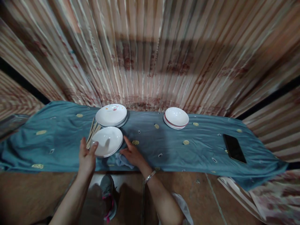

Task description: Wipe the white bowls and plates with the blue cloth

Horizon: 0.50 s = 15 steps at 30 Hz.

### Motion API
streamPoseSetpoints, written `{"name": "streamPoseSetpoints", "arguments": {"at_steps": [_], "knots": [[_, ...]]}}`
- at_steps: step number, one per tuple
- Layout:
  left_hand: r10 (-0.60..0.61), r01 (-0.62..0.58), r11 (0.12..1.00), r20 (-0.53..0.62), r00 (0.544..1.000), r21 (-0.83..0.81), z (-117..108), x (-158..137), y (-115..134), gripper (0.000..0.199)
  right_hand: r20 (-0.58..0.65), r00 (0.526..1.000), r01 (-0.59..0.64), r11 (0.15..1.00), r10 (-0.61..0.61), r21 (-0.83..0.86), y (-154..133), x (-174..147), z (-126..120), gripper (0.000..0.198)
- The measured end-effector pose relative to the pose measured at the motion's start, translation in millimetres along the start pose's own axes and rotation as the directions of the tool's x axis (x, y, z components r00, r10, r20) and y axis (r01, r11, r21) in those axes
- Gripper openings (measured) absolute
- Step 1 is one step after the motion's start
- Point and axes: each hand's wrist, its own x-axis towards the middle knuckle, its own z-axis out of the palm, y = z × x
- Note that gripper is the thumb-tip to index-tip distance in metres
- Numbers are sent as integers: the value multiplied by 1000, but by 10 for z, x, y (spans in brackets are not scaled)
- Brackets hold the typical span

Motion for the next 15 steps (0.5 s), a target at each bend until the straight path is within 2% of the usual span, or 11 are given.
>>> {"name": "streamPoseSetpoints", "arguments": {"at_steps": [3,6,11,15], "knots": [[-145,143,988,-43,989,-52,1,-14,-36,84,14,1000,19,1000,-19,-22,-12,7,31,77],[-232,227,955,-3,973,-193,14,-33,-17,74,11,999,34,997,-34,-63,-21,1,35,75],[-238,252,914,83,968,-317,31,-78,88,54,1,999,47,977,-48,-207,-41,-13,42,79],[-211,227,908,82,974,-353,41,-114,161,47,0,998,61,945,-64,-323,-73,-37,73,81]]}}
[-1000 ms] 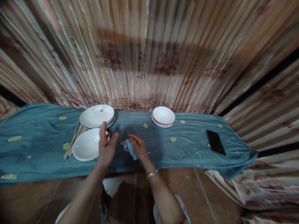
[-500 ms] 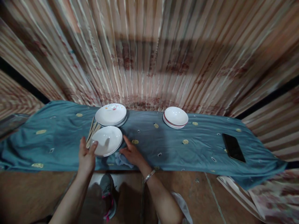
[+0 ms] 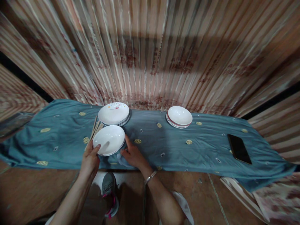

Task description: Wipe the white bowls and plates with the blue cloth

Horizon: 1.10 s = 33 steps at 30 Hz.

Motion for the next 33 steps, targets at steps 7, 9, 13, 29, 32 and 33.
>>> {"name": "streamPoseSetpoints", "arguments": {"at_steps": [7,9,13,29,32,33], "knots": [[-29,30,999,12,1000,-33,-28,-13,12,48,-19,1000,20,1000,-20,-20,5,-8,33,83],[-34,34,999,-2,999,-37,-48,-6,21,53,-22,999,32,999,-32,10,12,-11,40,82],[28,-29,999,-24,999,-15,-75,-14,78,57,-63,995,86,994,-82,74,-9,-34,50,80],[9,-11,1000,332,943,4,427,-649,213,100,-308,951,127,936,-21,327,-90,-520,-472,70],[-104,117,993,367,924,-13,541,-678,131,106,-292,956,85,935,21,345,74,-585,-614,70],[-130,146,989,371,920,-15,569,-674,108,107,-263,964,62,936,34,346,139,-604,-680,70]]}}
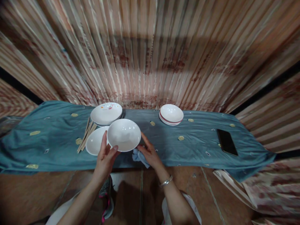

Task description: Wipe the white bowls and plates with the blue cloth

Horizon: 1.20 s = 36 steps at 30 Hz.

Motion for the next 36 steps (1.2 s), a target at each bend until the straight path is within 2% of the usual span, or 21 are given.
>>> {"name": "streamPoseSetpoints", "arguments": {"at_steps": [3,4,7,9,11,12,16,18,21,24,29,33,36], "knots": [[-90,90,996,3,996,-9,56,51,-62,106,71,996,-36,992,45,-119,84,22,-304,63],[-122,122,993,7,993,-6,74,63,-84,106,44,998,-30,982,39,-185,96,32,-400,58],[-195,195,981,34,980,14,137,85,-163,104,-178,983,-22,927,-48,-375,71,58,-569,50],[-217,215,976,62,974,27,178,92,-226,101,-338,930,-14,903,-147,-430,21,70,-552,49],[-216,212,976,89,972,45,215,102,-289,99,-407,881,33,890,-240,-455,-22,80,-459,48],[-208,203,978,104,973,55,231,109,-318,99,-390,882,60,882,-266,-467,-32,87,-402,48],[-161,147,985,170,972,96,265,142,-413,100,-166,942,160,823,-293,-545,9,109,-259,54],[-140,122,986,180,974,110,263,156,-445,98,-140,938,179,788,-318,-589,34,102,-264,53],[-112,86,987,196,974,136,248,173,-473,82,-171,904,203,745,-391,-635,27,56,-306,44],[-98,64,985,214,972,160,237,188,-483,71,-103,907,255,727,-408,-637,27,6,-307,35],[-114,84,982,177,978,169,236,214,-484,69,111,944,289,613,-312,-735,142,24,-235,33],[-220,198,972,194,956,128,242,226,-469,72,149,969,234,529,-198,-816,171,65,-230,31],[-263,241,962,197,944,131,254,229,-437,72,170,972,233,541,-164,-808,137,65,-247,31]]}}
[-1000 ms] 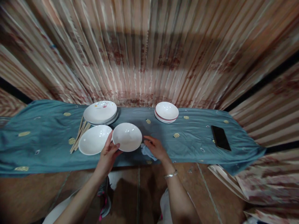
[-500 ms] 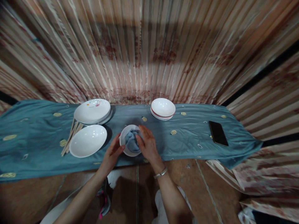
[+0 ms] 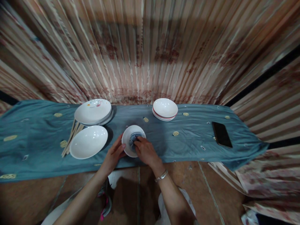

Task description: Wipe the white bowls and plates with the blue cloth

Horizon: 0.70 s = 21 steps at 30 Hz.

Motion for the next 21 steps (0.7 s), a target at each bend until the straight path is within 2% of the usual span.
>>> {"name": "streamPoseSetpoints", "arguments": {"at_steps": [6,9,12,16,21], "knots": [[-11,12,999,-34,999,29,17,0,61,84,42,998,24,962,-37,272,-35,32,-8,33],[-6,7,1000,-34,999,21,17,9,71,87,40,998,20,879,-45,476,-75,73,26,33],[-5,5,1000,-48,999,1,3,23,59,79,19,999,15,779,-34,627,-131,111,59,36],[-13,12,1000,-50,999,-26,-26,40,18,84,-50,998,59,733,-34,678,-179,146,104,43],[-5,5,1000,-42,999,-1,-26,30,-1,87,-138,990,113,796,-38,594,-141,166,171,56]]}}
